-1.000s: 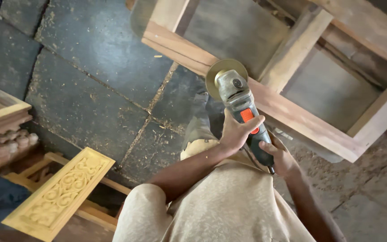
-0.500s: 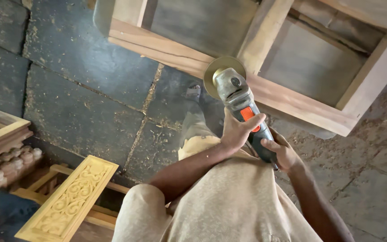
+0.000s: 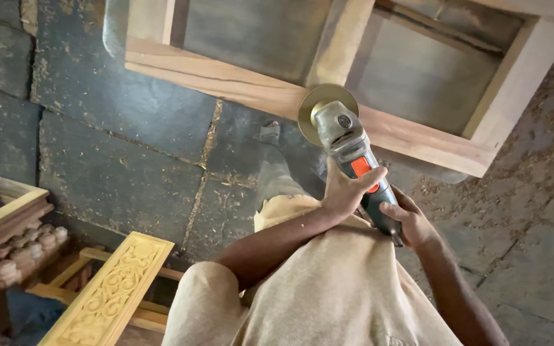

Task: The person uses an angle grinder with a sanding disc to smooth the surfaces of a wooden frame. They systematically move the tool along the edges and flat surfaces of the frame, occasionally repositioning the frame to access different sides.

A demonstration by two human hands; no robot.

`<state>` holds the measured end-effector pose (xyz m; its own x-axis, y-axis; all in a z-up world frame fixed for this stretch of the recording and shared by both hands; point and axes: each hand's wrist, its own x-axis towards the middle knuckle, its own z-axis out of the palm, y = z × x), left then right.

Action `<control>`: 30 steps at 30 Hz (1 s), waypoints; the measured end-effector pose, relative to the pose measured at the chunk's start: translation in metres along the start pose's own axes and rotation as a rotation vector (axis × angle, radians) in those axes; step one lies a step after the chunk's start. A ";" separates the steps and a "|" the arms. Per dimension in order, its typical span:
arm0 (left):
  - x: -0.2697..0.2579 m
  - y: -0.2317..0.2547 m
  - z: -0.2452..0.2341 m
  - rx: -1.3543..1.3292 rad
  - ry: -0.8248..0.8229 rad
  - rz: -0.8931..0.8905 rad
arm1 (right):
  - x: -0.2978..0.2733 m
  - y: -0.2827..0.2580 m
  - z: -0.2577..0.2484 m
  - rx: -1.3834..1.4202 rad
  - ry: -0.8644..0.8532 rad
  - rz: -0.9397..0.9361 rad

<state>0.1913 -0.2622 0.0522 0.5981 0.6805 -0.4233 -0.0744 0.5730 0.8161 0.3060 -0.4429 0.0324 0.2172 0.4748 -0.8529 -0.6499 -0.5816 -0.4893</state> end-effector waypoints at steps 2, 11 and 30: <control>-0.001 -0.002 0.004 0.005 -0.027 -0.003 | -0.001 0.003 -0.007 0.007 -0.040 -0.042; -0.006 -0.010 0.028 -0.015 -0.076 0.003 | -0.012 0.012 -0.031 0.018 -0.047 -0.099; -0.020 -0.055 0.083 0.025 -0.205 -0.059 | -0.054 0.040 -0.080 0.176 0.099 -0.106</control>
<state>0.2494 -0.3456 0.0485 0.7511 0.5373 -0.3836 -0.0162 0.5960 0.8029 0.3262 -0.5446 0.0446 0.3557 0.4547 -0.8165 -0.7349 -0.4037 -0.5450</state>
